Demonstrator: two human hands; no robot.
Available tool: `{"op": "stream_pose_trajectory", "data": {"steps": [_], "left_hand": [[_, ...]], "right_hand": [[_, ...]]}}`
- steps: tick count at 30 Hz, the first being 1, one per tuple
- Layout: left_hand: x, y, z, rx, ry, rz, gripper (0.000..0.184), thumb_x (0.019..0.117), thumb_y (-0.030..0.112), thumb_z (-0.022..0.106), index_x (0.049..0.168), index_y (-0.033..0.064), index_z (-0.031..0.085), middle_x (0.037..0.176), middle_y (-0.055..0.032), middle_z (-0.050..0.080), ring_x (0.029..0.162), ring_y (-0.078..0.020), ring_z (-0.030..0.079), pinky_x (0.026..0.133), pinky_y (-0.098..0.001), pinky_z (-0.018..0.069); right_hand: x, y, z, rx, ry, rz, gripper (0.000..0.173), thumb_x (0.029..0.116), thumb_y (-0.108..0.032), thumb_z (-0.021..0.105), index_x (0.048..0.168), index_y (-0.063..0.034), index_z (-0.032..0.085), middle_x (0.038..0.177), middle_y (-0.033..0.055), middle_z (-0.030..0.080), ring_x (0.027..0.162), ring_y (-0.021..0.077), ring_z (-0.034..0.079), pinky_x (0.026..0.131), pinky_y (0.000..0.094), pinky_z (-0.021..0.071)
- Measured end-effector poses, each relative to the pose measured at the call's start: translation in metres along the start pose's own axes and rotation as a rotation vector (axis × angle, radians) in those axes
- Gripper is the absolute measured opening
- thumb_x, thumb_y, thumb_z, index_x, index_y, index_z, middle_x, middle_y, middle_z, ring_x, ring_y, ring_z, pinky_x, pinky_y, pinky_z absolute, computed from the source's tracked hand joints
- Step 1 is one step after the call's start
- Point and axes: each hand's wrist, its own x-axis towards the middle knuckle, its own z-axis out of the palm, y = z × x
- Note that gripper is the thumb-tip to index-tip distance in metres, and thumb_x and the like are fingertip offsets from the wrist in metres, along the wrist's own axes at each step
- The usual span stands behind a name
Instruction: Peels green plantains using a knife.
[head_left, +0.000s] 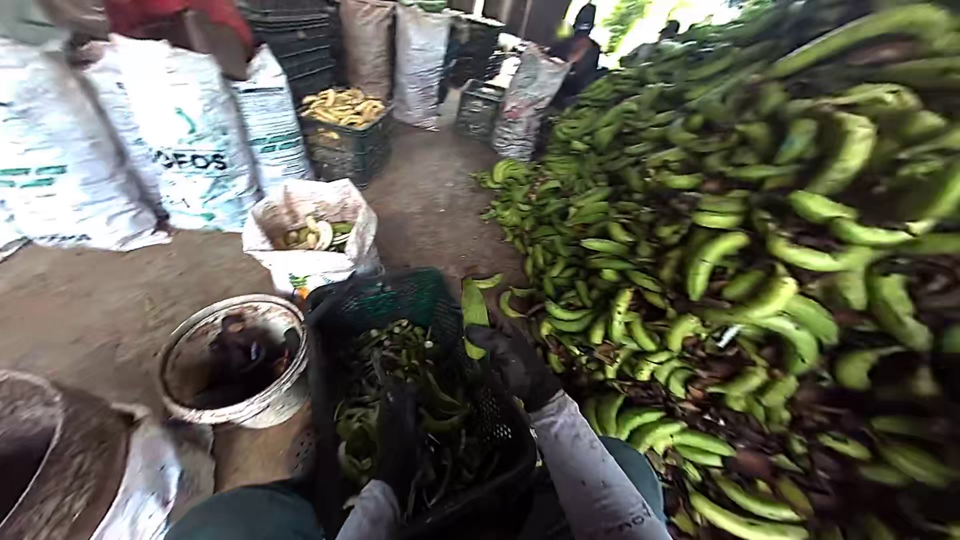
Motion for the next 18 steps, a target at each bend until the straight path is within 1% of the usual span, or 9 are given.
{"op": "stream_pose_trajectory", "data": {"steps": [2, 3, 6, 7, 8, 12, 15, 17, 18], "left_hand": [[0.016, -0.015, -0.01, 0.027, -0.034, 0.144, 0.051, 0.1057, 0.04, 0.055, 0.141, 0.0026, 0.051, 0.102, -0.0138, 0.065, 0.084, -0.0194, 0.065, 0.073, -0.0384, 0.0581], [0.013, -0.011, -0.011, 0.058, -0.055, 0.182, 0.053, 0.1066, 0.045, 0.05, 0.14, 0.0041, 0.051, 0.099, -0.011, 0.064, 0.08, -0.0175, 0.065, 0.071, -0.0363, 0.0577], [-0.004, -0.002, -0.013, 0.255, -0.203, 0.362, 0.069, 0.1071, 0.056, 0.023, 0.149, 0.0062, 0.046, 0.104, -0.0074, 0.066, 0.079, -0.0134, 0.062, 0.069, -0.0318, 0.0557], [-0.01, -0.003, -0.012, 0.292, -0.266, 0.418, 0.074, 0.1057, 0.059, 0.021, 0.148, 0.004, 0.046, 0.105, -0.0077, 0.066, 0.08, -0.013, 0.063, 0.07, -0.0317, 0.056], [-0.015, -0.002, -0.008, 0.296, -0.314, 0.453, 0.075, 0.1048, 0.06, 0.024, 0.145, 0.002, 0.049, 0.1, -0.0063, 0.067, 0.077, -0.012, 0.063, 0.068, -0.031, 0.0564], [-0.049, 0.022, 0.017, 0.045, -0.49, 0.516, 0.06, 0.1067, 0.047, 0.039, 0.135, -0.0044, 0.053, 0.089, 0.0006, 0.066, 0.072, -0.0075, 0.062, 0.065, -0.0245, 0.0559], [-0.072, 0.057, 0.036, -0.177, -0.554, 0.57, 0.051, 0.1067, 0.046, 0.045, 0.125, 0.0005, 0.057, 0.084, 0.0032, 0.064, 0.07, -0.0075, 0.062, 0.067, -0.0249, 0.056], [-0.074, 0.06, 0.043, -0.198, -0.536, 0.538, 0.045, 0.108, 0.04, 0.044, 0.124, 0.001, 0.059, 0.081, 0.0023, 0.065, 0.067, -0.0075, 0.062, 0.064, -0.0243, 0.0562], [-0.069, 0.054, 0.043, -0.116, -0.517, 0.455, 0.043, 0.1089, 0.034, 0.039, 0.127, -0.0007, 0.057, 0.08, 0.0004, 0.063, 0.065, -0.0091, 0.06, 0.061, -0.0255, 0.055]], "right_hand": [[0.001, 0.0, -0.018, 0.149, 0.017, -0.109, 0.055, 0.0971, -0.033, 0.059, 0.142, -0.004, 0.047, 0.118, 0.0102, 0.067, 0.104, 0.0184, 0.066, 0.092, 0.0379, 0.0567], [0.003, 0.001, -0.028, 0.234, 0.018, -0.154, 0.056, 0.0985, -0.035, 0.057, 0.144, -0.0067, 0.044, 0.121, 0.0119, 0.066, 0.106, 0.0213, 0.066, 0.093, 0.0406, 0.0563], [0.003, 0.002, -0.039, 0.184, 0.18, -0.151, 0.06, 0.0982, -0.039, 0.054, 0.151, -0.013, 0.038, 0.114, 0.0122, 0.067, 0.092, 0.0224, 0.07, 0.077, 0.037, 0.0603], [0.002, 0.002, -0.038, 0.149, 0.227, -0.15, 0.06, 0.0983, -0.038, 0.055, 0.15, -0.0127, 0.038, 0.11, 0.0121, 0.068, 0.089, 0.0224, 0.07, 0.075, 0.0372, 0.061], [-0.001, 0.001, -0.035, 0.122, 0.255, -0.167, 0.059, 0.0984, -0.036, 0.057, 0.149, -0.011, 0.038, 0.107, 0.0114, 0.068, 0.087, 0.0214, 0.071, 0.074, 0.0366, 0.0615], [-0.013, -0.006, -0.019, 0.051, 0.338, -0.229, 0.056, 0.0964, -0.026, 0.062, 0.146, -0.0068, 0.042, 0.106, 0.0101, 0.069, 0.088, 0.019, 0.071, 0.076, 0.035, 0.0616], [-0.016, -0.006, -0.013, 0.03, 0.354, -0.252, 0.058, 0.0955, -0.027, 0.063, 0.146, -0.0069, 0.043, 0.109, 0.0092, 0.069, 0.089, 0.0169, 0.07, 0.076, 0.0331, 0.0609], [-0.016, -0.005, -0.013, 0.1, 0.296, -0.276, 0.06, 0.0954, -0.031, 0.063, 0.146, -0.0071, 0.041, 0.11, 0.0103, 0.068, 0.092, 0.0195, 0.07, 0.081, 0.0368, 0.061], [-0.016, -0.006, -0.014, 0.158, 0.252, -0.284, 0.06, 0.0962, -0.031, 0.062, 0.147, -0.0083, 0.04, 0.11, 0.0111, 0.068, 0.094, 0.0204, 0.07, 0.083, 0.038, 0.0601]]}}
